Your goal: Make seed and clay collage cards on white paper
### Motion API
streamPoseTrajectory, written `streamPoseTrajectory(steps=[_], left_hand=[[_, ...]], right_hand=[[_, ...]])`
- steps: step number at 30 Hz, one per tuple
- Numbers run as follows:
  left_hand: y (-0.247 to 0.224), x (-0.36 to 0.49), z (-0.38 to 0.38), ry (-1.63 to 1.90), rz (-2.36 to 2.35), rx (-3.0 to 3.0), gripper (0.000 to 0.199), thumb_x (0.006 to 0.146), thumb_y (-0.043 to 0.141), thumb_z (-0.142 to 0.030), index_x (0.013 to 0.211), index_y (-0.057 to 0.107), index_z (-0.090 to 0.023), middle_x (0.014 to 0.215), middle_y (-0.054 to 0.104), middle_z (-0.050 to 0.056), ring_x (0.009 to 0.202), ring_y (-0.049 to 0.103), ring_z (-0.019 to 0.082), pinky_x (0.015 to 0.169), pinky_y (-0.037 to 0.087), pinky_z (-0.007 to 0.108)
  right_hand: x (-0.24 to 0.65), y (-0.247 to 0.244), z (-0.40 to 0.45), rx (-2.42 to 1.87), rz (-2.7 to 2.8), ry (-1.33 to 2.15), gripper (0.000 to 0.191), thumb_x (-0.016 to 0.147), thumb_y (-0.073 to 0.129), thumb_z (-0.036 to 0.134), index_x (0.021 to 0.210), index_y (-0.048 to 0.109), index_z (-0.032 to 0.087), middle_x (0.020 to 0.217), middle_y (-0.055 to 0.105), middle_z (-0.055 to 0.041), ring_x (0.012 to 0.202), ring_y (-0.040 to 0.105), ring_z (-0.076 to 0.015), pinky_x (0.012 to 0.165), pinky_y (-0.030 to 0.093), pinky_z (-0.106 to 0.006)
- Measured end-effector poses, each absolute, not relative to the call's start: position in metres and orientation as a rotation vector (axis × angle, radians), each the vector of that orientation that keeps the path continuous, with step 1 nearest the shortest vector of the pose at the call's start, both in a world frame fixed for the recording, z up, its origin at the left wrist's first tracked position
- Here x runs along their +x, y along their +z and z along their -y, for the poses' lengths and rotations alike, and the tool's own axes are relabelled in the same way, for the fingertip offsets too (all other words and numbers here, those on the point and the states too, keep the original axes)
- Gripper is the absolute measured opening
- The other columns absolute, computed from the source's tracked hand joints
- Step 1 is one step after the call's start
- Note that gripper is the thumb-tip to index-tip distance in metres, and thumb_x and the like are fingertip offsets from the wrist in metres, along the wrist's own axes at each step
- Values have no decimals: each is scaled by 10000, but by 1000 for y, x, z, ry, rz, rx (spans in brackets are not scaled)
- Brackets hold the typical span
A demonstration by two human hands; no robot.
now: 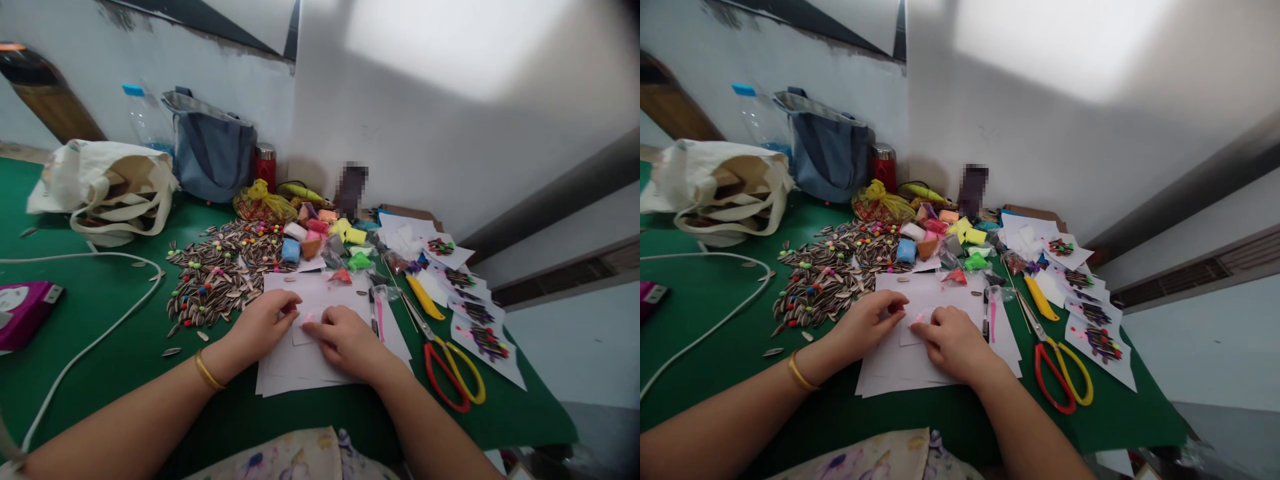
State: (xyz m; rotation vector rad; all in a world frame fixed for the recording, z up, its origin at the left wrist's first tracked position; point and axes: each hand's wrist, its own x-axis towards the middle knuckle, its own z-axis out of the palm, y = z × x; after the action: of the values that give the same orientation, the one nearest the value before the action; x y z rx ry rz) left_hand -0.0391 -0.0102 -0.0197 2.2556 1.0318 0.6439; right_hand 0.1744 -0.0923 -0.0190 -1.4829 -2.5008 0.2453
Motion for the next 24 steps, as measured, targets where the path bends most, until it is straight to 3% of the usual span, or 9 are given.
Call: streamPoseTrajectory(steps=[6, 11, 24], left_hand=[[-22, -37, 9, 694, -905, 2262, 134, 916, 564, -223, 950, 691, -203, 936, 697, 34, 912, 635, 183, 852, 487, 317], [-23, -38, 11, 601, -930, 2330, 155, 912, 559, -187, 935, 711, -206, 938, 680, 37, 927, 621, 182, 850, 478, 308], [-29, -32, 18, 396, -945, 2675, 152, 903, 601, -243, 857, 738, -198, 802, 670, 58, 800, 609, 203, 733, 430, 328]], right_hand=[[168, -23, 93, -1461, 2532, 94, 314, 886, 559, 178, 1189, 629, 225, 941, 586, -69, 858, 476, -214, 745, 328, -343], [169, -27, 90, -1382, 2431, 231, 299, 899, 549, 166, 1186, 627, 196, 1007, 619, -74, 900, 524, -205, 789, 387, -333], [164, -32, 87, -1326, 2330, 321, 279, 899, 528, 132, 1134, 667, 191, 1030, 643, -100, 958, 568, -221, 854, 473, -357]])
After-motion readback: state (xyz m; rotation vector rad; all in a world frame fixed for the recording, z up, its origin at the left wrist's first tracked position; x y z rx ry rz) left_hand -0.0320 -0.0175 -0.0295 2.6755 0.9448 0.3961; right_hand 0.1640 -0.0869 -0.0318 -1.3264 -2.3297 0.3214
